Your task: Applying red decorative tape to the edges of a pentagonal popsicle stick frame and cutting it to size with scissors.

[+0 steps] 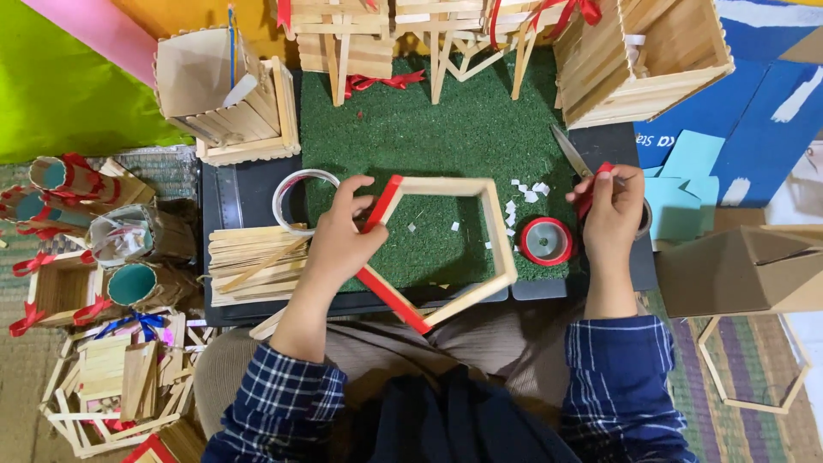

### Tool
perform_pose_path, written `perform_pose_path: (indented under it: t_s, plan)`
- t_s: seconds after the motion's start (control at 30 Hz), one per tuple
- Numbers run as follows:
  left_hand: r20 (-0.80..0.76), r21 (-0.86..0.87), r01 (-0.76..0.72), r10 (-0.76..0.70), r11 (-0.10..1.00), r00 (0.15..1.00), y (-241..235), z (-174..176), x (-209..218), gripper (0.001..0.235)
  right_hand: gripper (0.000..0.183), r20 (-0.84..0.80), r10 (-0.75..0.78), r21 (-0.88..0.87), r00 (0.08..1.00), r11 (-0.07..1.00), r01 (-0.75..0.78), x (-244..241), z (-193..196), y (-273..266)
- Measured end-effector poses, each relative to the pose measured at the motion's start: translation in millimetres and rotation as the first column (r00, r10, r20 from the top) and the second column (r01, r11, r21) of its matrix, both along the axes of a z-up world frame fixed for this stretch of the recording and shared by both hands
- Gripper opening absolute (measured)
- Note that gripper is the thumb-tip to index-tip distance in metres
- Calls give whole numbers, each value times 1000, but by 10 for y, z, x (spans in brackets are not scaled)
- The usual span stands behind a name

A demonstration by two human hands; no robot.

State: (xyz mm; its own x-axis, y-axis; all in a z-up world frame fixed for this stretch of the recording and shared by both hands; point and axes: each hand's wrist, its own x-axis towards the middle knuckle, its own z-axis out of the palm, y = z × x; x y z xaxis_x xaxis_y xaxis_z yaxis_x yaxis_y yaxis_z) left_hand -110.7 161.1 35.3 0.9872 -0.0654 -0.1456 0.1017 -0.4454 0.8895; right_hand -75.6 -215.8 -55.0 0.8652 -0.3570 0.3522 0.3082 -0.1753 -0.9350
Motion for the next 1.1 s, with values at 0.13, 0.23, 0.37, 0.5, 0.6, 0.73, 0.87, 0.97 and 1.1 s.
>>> perform_pose_path:
  t_s: [0.13,0.23,0.37,0.5,0.6,0.73,0.87,0.97,1.1]
  plan:
    - [-44,47,85,-83,995,996,-4,174,20,68,9,38,25,48,999,998,-27,25,50,61]
    - [-81,94,158,-151,983,985,-10,184,-1,66,11,61,11,84,998,996,-16,1,116,104]
    - [-97,159,242,-229,957,969,25,31,24,66,9,93,-5,87,996,996,-3,-31,144,106]
    - [120,166,182,-203,969,972,-30,-1,-15,57,10,242,-23,-160,970,985,64,-134,250,241]
    - [495,23,83,-84,996,865,-199,74,-89,32,11,355,-8,-446,935,878,176,-260,405,380]
    - [403,-169,183,-102,968,910,-474,44,-134,21,12,411,50,-540,910,818,199,-343,310,494]
    - [118,-314,208,-179,926,977,-703,77,-93,28,9,431,105,-498,896,856,139,-481,463,758]
    - [65,-497,204,-199,844,978,-846,-83,-42,37,10,429,141,-499,892,860,104,-530,455,844]
    - [48,-638,151,-157,755,986,-885,-262,-3,44,15,404,219,-579,888,813,63,-584,490,973]
